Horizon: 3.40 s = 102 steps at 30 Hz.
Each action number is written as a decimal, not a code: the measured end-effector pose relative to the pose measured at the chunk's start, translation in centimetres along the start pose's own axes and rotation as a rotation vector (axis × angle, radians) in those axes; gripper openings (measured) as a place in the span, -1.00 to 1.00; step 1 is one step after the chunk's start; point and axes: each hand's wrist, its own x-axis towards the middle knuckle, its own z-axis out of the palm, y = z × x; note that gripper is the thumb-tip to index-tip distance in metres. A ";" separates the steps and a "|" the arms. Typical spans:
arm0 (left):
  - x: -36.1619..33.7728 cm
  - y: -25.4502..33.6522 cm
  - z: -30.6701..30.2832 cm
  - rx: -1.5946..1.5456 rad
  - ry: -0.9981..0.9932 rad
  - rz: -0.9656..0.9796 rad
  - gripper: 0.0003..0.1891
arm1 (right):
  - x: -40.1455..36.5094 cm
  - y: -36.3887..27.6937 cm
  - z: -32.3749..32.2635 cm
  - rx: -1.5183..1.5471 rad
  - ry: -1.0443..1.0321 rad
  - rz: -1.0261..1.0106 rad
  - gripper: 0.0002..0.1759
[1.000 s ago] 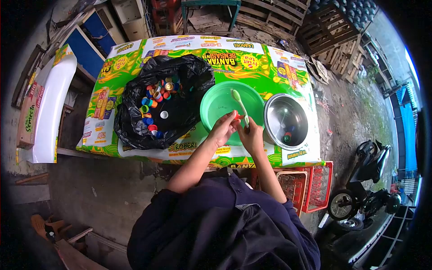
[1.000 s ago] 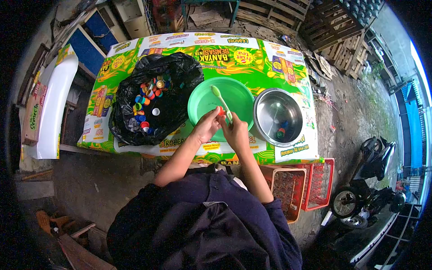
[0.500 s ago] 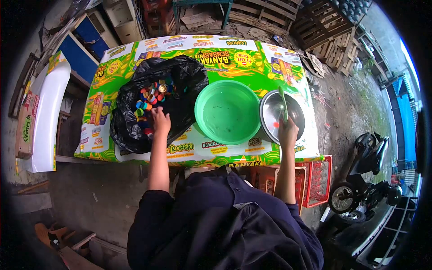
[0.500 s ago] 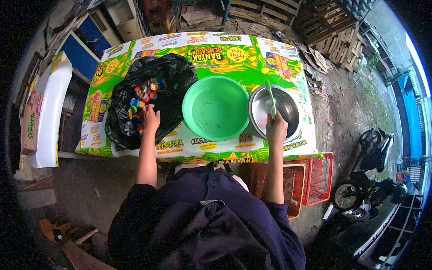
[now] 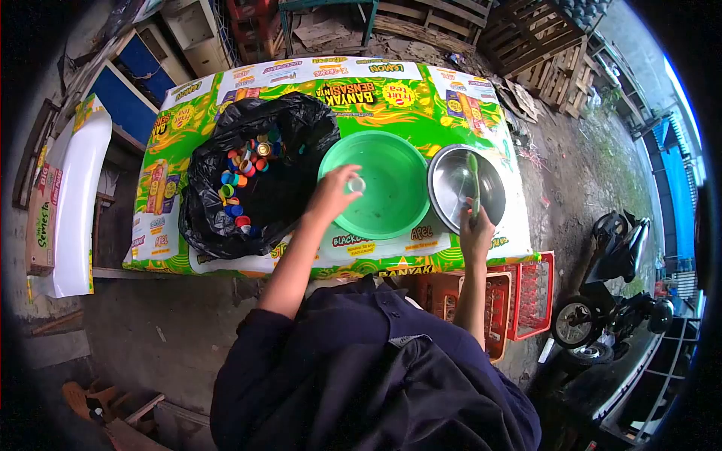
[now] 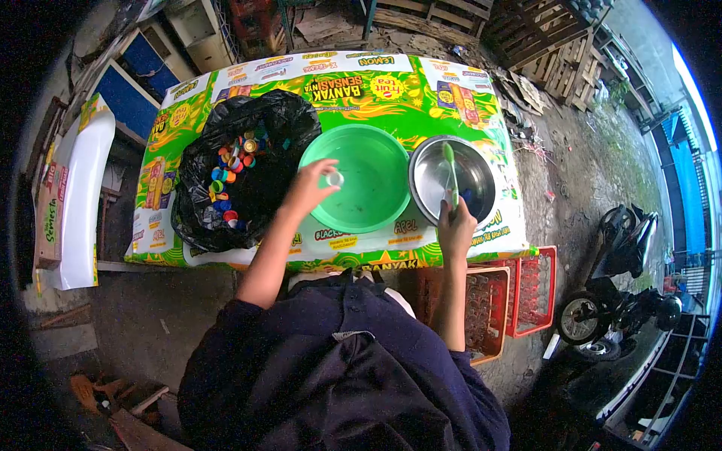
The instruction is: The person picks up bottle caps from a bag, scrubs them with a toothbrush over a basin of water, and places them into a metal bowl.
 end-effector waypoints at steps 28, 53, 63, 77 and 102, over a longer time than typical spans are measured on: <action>2.6 -0.9 5.6 -0.315 -0.248 -0.031 -0.60 | -2.5 -3.1 0.4 0.031 -0.138 -0.026 -0.78; 0.5 3.5 2.3 -0.183 0.161 0.159 -0.12 | -4.5 -4.6 4.0 -0.254 -0.337 -0.092 -0.79; 0.3 3.4 2.7 -0.348 0.184 0.076 -0.17 | -6.2 -3.3 4.4 -0.206 -0.350 -0.089 -0.80; 0.6 1.4 4.8 -0.982 -0.073 -0.285 -0.66 | -5.6 -4.6 4.4 -0.001 -0.439 -0.002 -0.73; -0.6 2.6 3.1 -0.400 -0.021 0.069 -0.74 | -3.1 -4.8 3.2 -0.224 -0.392 -0.066 -0.75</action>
